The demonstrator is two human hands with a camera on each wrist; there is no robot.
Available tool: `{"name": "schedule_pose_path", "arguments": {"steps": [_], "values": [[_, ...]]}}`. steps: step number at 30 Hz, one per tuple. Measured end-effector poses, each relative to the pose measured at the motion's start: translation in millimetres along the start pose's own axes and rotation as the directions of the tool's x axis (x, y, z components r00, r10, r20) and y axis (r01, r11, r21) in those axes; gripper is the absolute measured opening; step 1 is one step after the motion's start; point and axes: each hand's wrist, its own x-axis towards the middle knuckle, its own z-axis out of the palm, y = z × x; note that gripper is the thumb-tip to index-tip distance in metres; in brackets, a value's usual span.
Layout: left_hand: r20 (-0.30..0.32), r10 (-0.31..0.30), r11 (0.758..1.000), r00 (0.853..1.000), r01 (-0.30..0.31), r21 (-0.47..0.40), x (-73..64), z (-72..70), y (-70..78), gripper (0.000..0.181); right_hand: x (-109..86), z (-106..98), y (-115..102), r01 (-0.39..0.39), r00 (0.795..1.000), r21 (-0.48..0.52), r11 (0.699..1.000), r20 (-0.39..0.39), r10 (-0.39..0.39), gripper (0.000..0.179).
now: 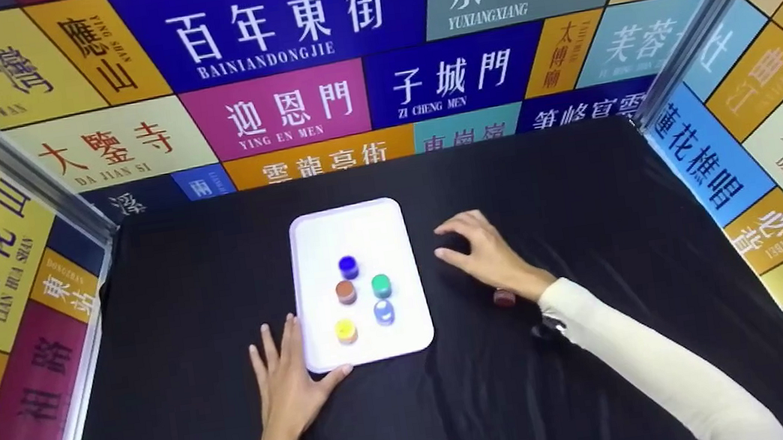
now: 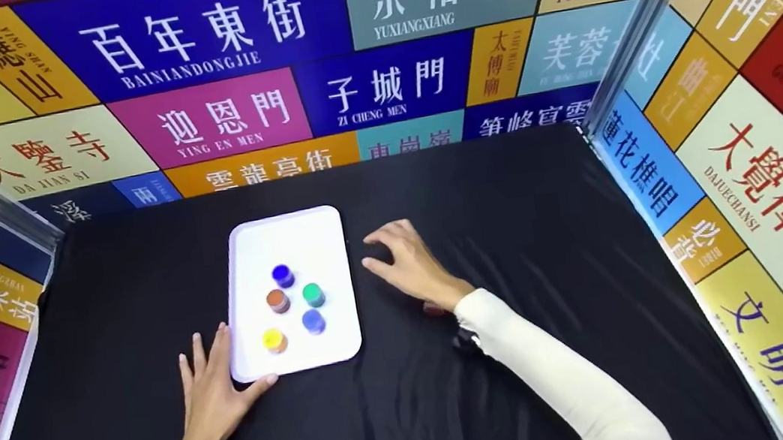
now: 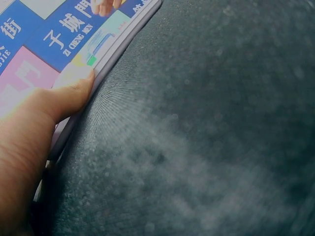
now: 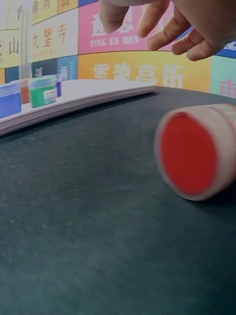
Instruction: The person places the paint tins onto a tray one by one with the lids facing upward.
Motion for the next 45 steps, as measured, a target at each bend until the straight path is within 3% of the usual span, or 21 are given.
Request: {"name": "schedule_pose_path", "arguments": {"steps": [10,20,28,39,45], "values": [[-0.013,0.018,1.0,1.0,-0.018,0.003,0.9,2.8,0.1,0.124,-23.7,-34.9,13.7,-0.063,0.997,-0.031,0.998,-0.047,0.062,0.033],[0.029,-0.011,1.0,1.0,0.01,0.015,-1.2,-0.6,0.0,0.125,-59.1,-37.6,17.9,-0.109,0.994,-0.028,0.994,-0.027,0.108,0.034],[0.002,0.004,1.0,1.0,-0.004,0.004,-1.3,1.2,0.4,0.124,-87.7,-31.5,16.0,-0.069,0.997,-0.025,0.997,-0.022,0.068,0.037],[0.003,0.008,1.0,1.0,-0.008,0.017,-0.1,1.1,-1.3,0.125,-110.1,-31.1,12.5,-0.046,0.999,-0.073,0.996,-0.012,0.045,0.034],[0.013,-0.002,1.0,1.0,0.002,0.019,-0.5,0.2,-1.1,0.124,-115.3,-29.4,16.1,0.038,0.997,-0.091,0.995,-0.057,-0.043,0.032]]}}
